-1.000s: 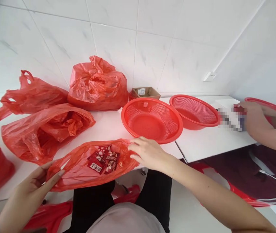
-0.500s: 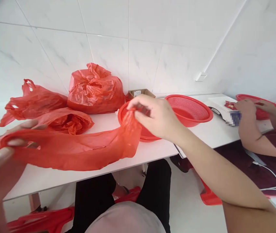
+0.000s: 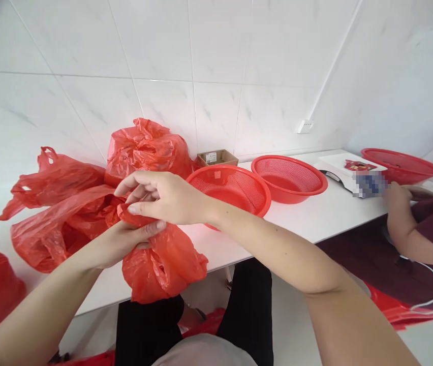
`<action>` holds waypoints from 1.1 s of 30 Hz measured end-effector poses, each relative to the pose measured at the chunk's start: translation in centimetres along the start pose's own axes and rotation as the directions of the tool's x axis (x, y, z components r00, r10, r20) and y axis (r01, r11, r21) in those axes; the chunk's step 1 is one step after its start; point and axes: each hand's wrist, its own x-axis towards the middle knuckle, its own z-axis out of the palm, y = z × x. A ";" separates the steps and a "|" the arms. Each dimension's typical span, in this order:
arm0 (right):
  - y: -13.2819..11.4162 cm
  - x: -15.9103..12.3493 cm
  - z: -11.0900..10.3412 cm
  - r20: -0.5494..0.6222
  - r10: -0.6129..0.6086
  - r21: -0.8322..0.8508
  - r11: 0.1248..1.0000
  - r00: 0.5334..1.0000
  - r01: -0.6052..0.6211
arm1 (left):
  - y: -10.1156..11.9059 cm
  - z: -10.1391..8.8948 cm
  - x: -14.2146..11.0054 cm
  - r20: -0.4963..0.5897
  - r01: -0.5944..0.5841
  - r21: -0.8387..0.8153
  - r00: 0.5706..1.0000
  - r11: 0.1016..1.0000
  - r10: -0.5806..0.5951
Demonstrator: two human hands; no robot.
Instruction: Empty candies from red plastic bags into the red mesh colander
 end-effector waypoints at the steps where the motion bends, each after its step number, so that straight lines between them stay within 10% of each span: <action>1: 0.3 -0.2 0.0 -0.040 -0.008 -0.011 1.000 0.999 0.008 | -0.1 -0.1 0.4 0.049 0.047 0.020 0.998 0.999 -0.048; 8: 3.5 -2.3 -0.8 -0.121 0.118 -0.229 0.963 0.986 -0.143 | 0.5 -0.2 1.3 0.180 0.044 0.018 0.983 0.999 -0.047; 17: 1.4 -5.1 1.6 -0.214 -0.035 -0.107 0.994 0.976 0.012 | 1.5 -1.3 2.1 0.327 -0.163 0.223 0.941 0.961 0.083; 24: 7.3 -3.8 3.2 -0.322 0.180 0.029 0.983 0.930 -0.180 | 0.5 -1.5 1.8 0.402 -0.432 0.697 0.896 0.572 0.187; 28: 9.7 -3.2 3.9 -0.290 0.272 0.179 0.957 0.918 -0.227 | -2.1 -2.1 2.0 0.399 -0.570 0.815 0.685 0.107 0.610; 30: 9.7 -3.3 4.0 -0.202 0.251 0.235 0.951 0.947 -0.202 | -2.8 -2.4 2.1 0.437 -0.620 0.784 0.571 0.016 0.695; 33: 8.4 -3.7 3.7 -0.115 0.210 0.148 0.970 0.971 -0.192 | -2.9 -2.7 2.1 0.454 -0.664 0.747 0.526 0.014 0.719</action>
